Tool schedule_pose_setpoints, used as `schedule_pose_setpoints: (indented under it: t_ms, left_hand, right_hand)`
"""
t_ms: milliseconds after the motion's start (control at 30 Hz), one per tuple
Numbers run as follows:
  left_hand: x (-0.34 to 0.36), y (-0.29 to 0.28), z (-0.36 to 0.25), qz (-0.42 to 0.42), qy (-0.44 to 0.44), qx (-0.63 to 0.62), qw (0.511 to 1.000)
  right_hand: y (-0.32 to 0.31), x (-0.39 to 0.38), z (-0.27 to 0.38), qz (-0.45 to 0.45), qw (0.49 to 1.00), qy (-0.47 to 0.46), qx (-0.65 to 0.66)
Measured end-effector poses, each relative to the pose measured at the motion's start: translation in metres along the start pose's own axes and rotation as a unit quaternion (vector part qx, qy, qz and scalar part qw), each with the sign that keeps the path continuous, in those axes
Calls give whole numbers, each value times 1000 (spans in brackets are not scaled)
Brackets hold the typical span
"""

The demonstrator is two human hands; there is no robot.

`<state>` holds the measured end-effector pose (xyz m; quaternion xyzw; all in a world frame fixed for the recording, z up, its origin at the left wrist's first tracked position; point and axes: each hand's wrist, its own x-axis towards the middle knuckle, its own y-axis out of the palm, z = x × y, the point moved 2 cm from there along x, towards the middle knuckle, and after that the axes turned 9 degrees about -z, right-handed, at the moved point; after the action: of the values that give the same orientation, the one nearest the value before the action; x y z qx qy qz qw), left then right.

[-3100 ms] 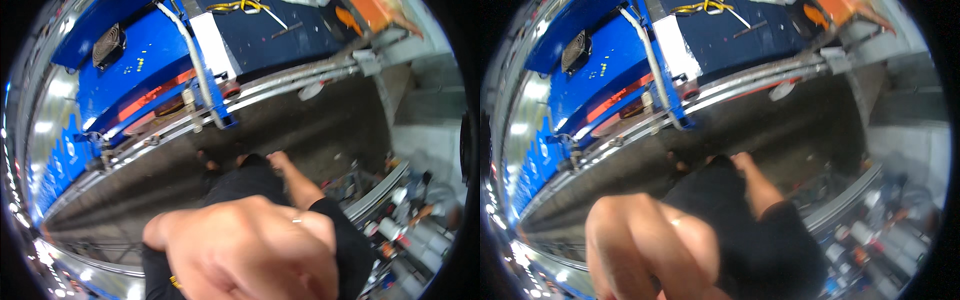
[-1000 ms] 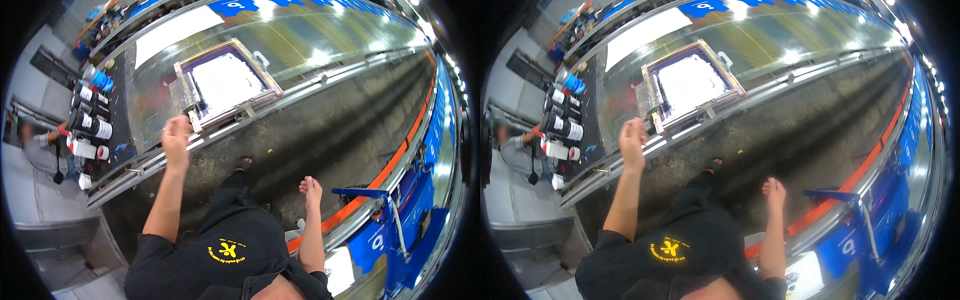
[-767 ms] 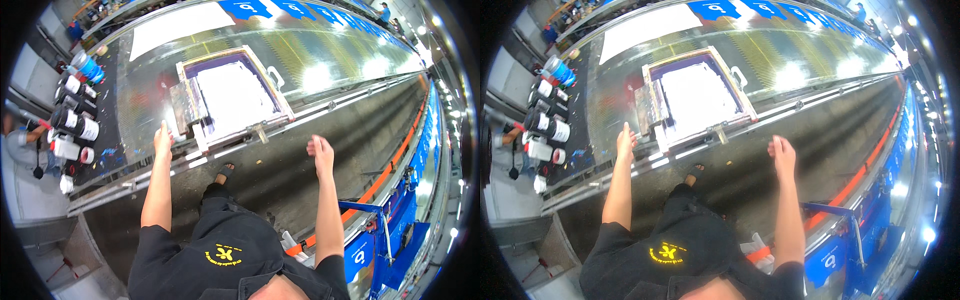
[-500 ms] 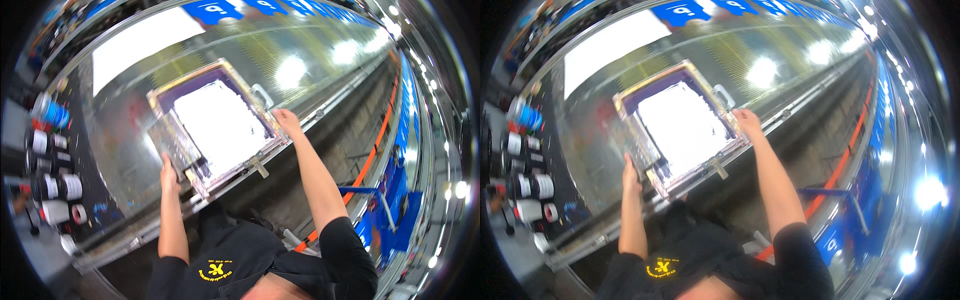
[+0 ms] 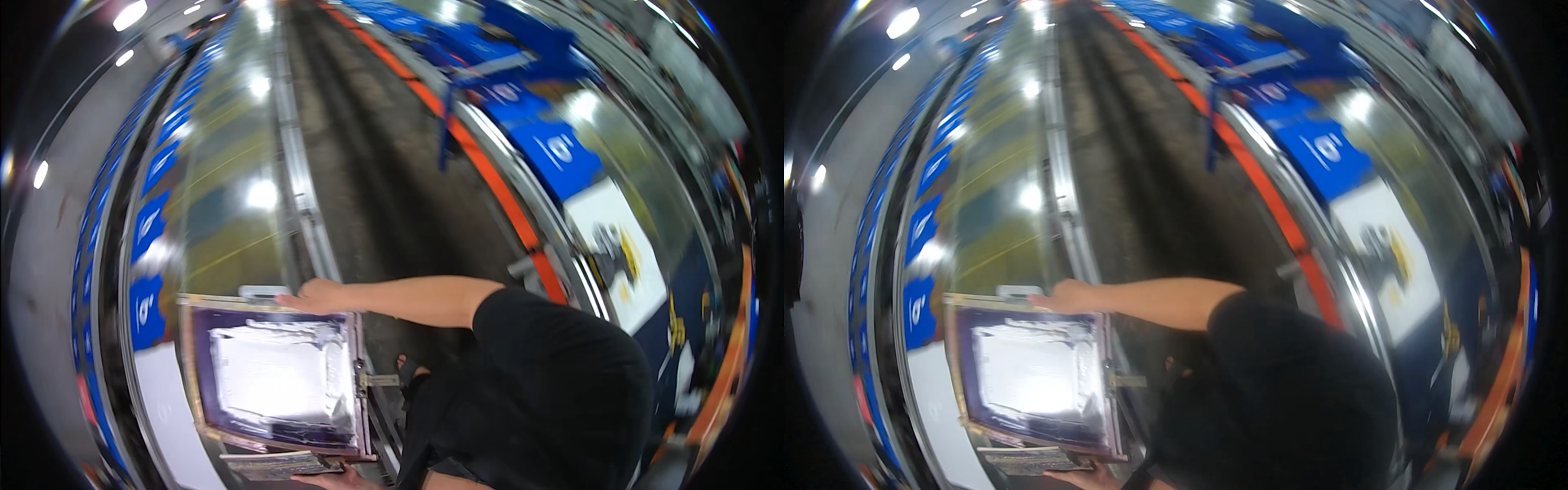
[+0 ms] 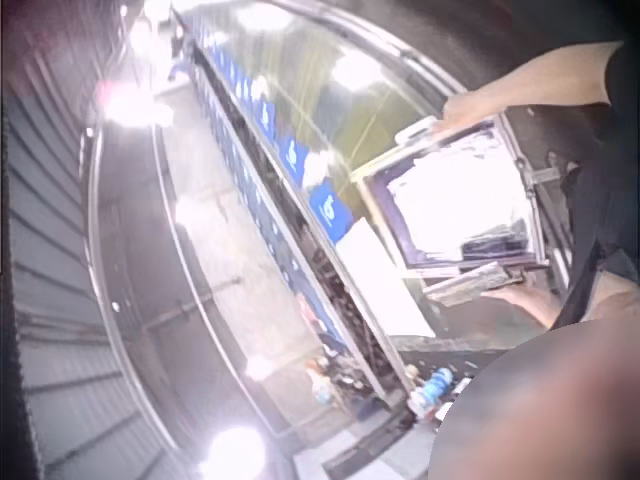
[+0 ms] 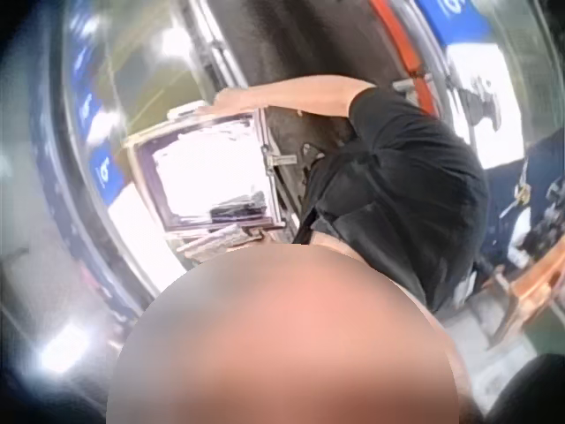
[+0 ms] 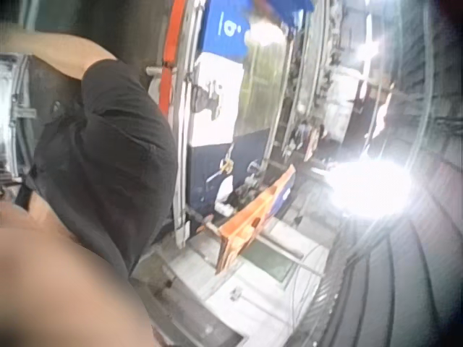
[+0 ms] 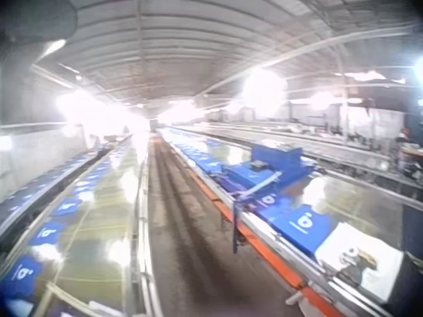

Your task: The person prepares white ink by scooping it into a screen printing frame, then positions the frame over a blue fabric. They use a squeegee to pull the ink across the screen, printing a white logo onto the fabric. The process is repeated for multiple prints.

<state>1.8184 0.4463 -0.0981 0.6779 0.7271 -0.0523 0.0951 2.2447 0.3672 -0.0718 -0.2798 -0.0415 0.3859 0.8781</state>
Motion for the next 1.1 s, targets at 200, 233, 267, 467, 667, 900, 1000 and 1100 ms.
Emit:
schedule_pose_setpoints:
  t_ms: [200, 233, 267, 467, 667, 900, 1000, 1100]
  left_hand:
    - [2, 117, -49, 217, 605, 166, 747]
    - [5, 168, -53, 288, 585, 89, 753]
    - [6, 211, -59, 347, 560, 14, 752]
    - [-276, 405, -75, 448, -18, -14, 894]
    - [-516, 521, 31, 655, -103, 65, 746]
    - [-760, 526, 154, 854, -246, 165, 428]
    - [-808, 531, 201, 876, -310, 184, 322]
    - [-817, 532, 242, 872, -332, 223, 281]
  right_hand:
    - [-199, -150, -41, -175, 936, -49, 301]
    - [-237, -188, -55, -188, 912, -35, 362]
    - [-274, -227, -60, -178, 896, -17, 407]
    - [-398, -404, -180, -488, 839, 96, 222]
    - [-429, -615, -299, -808, 523, 159, 220]
    - [-373, -788, -377, -922, 273, 228, 153]
    - [-349, -813, -398, -931, 206, 276, 122]
    - [-315, -813, -416, -927, 160, 324, 98]
